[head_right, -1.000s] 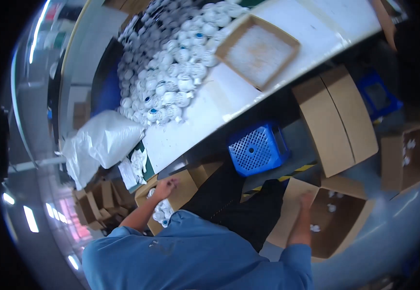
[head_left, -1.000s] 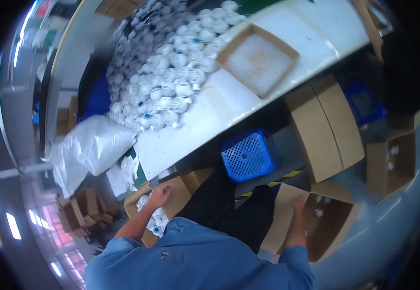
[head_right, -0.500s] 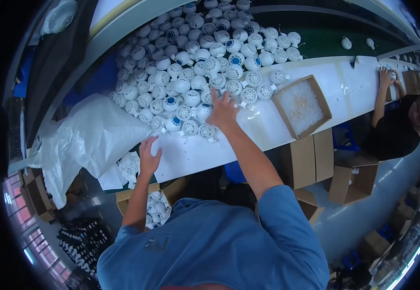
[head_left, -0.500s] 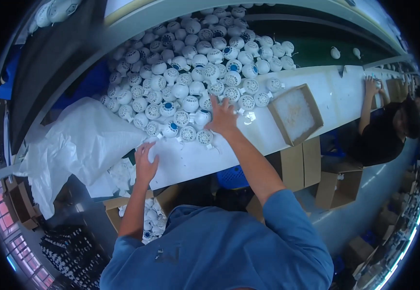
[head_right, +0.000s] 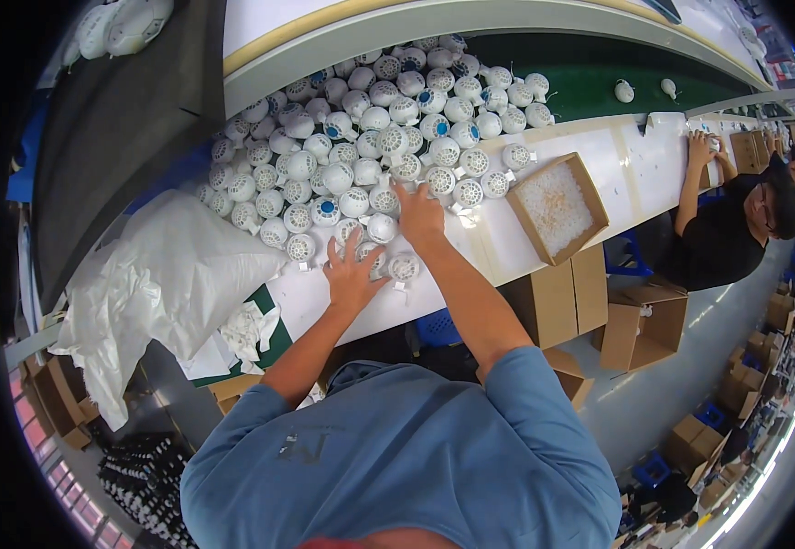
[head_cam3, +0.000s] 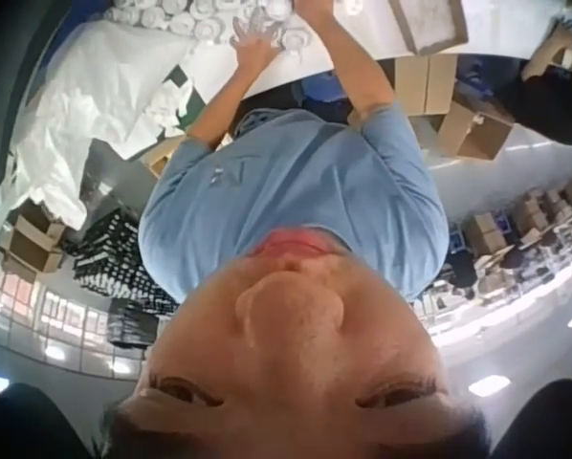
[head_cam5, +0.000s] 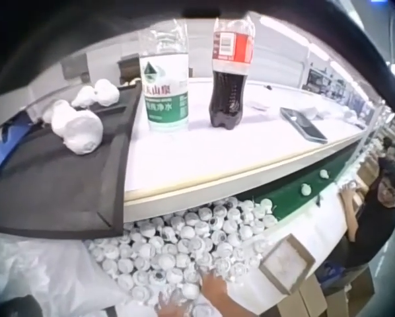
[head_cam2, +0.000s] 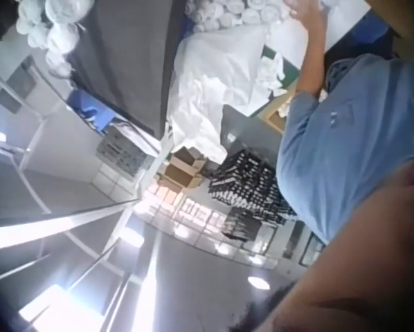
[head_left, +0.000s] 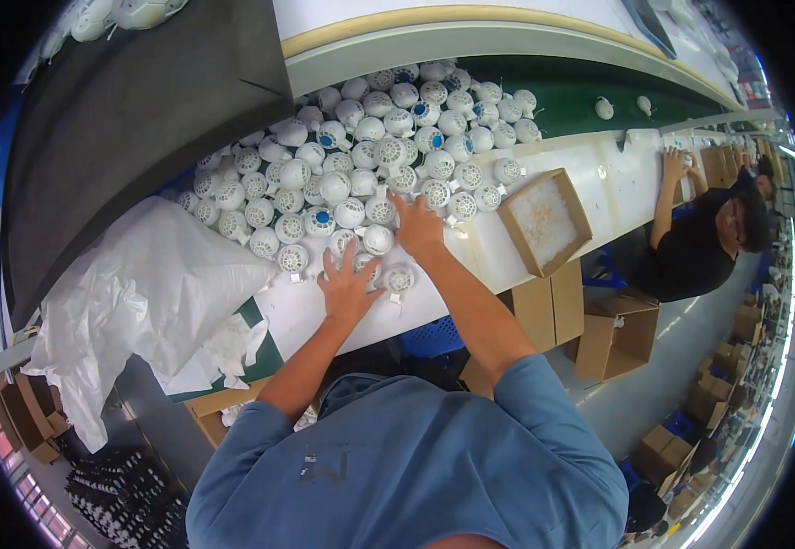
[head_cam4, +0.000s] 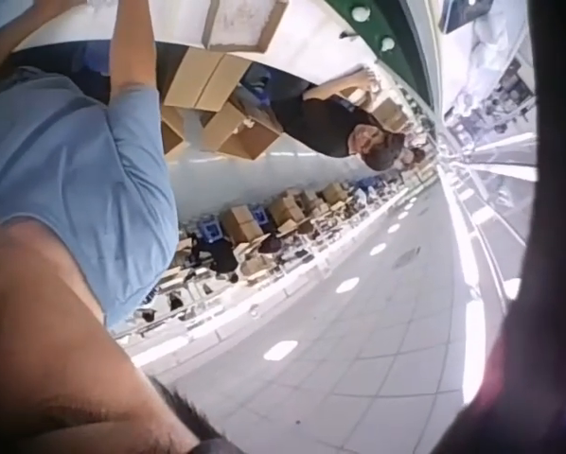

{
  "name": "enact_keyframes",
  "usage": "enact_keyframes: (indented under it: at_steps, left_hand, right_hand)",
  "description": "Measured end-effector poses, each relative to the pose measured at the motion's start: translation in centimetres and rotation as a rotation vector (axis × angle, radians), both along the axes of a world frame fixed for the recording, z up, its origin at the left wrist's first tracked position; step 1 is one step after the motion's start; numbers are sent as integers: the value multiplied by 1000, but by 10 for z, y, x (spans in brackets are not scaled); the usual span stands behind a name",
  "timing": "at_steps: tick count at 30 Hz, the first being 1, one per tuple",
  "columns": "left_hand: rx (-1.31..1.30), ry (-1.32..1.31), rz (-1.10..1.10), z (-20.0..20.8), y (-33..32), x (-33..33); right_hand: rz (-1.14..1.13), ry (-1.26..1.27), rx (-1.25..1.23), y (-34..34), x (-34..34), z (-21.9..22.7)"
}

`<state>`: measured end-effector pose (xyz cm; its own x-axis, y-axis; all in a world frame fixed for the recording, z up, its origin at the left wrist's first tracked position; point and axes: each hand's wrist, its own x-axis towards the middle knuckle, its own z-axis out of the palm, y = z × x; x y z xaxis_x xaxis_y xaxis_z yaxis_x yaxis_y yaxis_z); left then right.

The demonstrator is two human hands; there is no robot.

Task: Assembling plastic spherical components and packaging them into cardboard boxes on a factory assembly line.

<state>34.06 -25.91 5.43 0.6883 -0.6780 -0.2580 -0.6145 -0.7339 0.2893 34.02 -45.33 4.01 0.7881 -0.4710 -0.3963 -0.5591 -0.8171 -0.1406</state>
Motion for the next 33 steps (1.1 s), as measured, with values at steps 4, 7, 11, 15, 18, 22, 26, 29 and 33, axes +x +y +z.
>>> enact_keyframes:
  at_steps: [4,7,11,15,18,22,26,29,33]
  left_hand:
    - [-199,-77,20,-17,32,0]
    - [-221,-67,55,-20,54,-1]
    - [-303,160,224,-30,72,-6]
    - [-155,145,208,-7,54,4]
    - [-41,289,249,4,48,8]
    - [-271,437,407,-3,74,2]
    - [-676,885,514,-21,107,-9]
    - [-699,890,417,-22,95,-19]
    - [-513,716,75,24,50,-24]
  right_hand:
    - [-70,54,103,-8,13,-4]
    - [-114,170,238,-10,16,7]
    - [-254,129,265,1,13,27]
    - [-207,117,271,-2,8,22]
    - [-173,100,261,-7,-2,-8]
    - [-163,85,297,-14,-14,-5]
    - [-254,30,426,-36,-35,-21]
    - [-283,-15,522,-26,-42,-19]
    - [-241,14,453,-10,-27,1]
